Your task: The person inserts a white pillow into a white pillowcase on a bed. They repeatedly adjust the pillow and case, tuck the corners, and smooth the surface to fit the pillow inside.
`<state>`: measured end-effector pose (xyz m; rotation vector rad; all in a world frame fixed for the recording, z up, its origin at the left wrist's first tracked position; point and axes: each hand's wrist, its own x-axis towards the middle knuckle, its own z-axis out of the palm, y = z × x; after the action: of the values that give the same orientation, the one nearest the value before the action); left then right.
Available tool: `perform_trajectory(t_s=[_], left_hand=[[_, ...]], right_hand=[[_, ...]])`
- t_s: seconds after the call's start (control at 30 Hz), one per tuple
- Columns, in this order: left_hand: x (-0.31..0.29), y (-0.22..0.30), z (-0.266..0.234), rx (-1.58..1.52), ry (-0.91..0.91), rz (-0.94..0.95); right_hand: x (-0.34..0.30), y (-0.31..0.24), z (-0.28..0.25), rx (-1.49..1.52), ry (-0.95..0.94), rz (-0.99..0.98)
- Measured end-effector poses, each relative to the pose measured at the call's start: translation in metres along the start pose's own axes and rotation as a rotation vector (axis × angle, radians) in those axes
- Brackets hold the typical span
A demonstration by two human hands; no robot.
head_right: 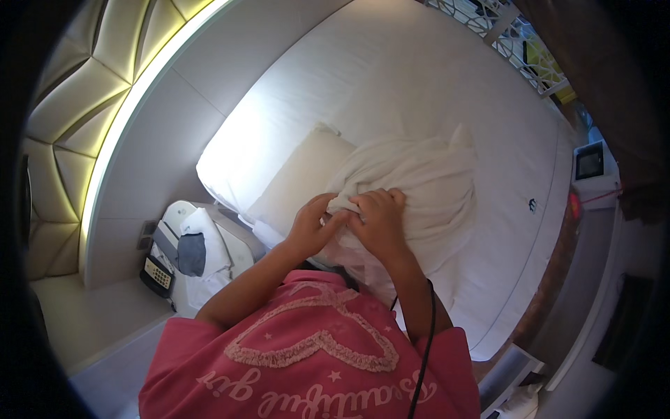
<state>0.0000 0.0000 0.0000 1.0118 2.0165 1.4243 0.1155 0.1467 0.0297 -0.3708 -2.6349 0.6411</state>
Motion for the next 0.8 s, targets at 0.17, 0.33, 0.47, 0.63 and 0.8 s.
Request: perform_trajectory(t_s=[0.17,0.33,0.47,0.63,0.8], left_hand=[[0.023,-0.020,-0.011,-0.011,-0.125,0.046],[0.061,0.014,-0.020,0.021,-0.010,0.091],[0.081,0.045,-0.014,0.150,-0.058,0.127],[0.094,0.078,0.000,0.247,-0.144,0.225],[0.095,0.098,0.028,0.267,-0.282,0.515]], right_hand=[[-0.004,-0.003,-0.005,-0.011,0.043,0.017],[-0.031,-0.038,-0.022,-0.095,0.263,0.005],[-0.036,-0.055,-0.015,-0.266,0.210,0.102],[-0.030,-0.063,-0.002,-0.397,0.342,0.102],[-0.037,-0.060,0.042,-0.354,0.262,0.125]])
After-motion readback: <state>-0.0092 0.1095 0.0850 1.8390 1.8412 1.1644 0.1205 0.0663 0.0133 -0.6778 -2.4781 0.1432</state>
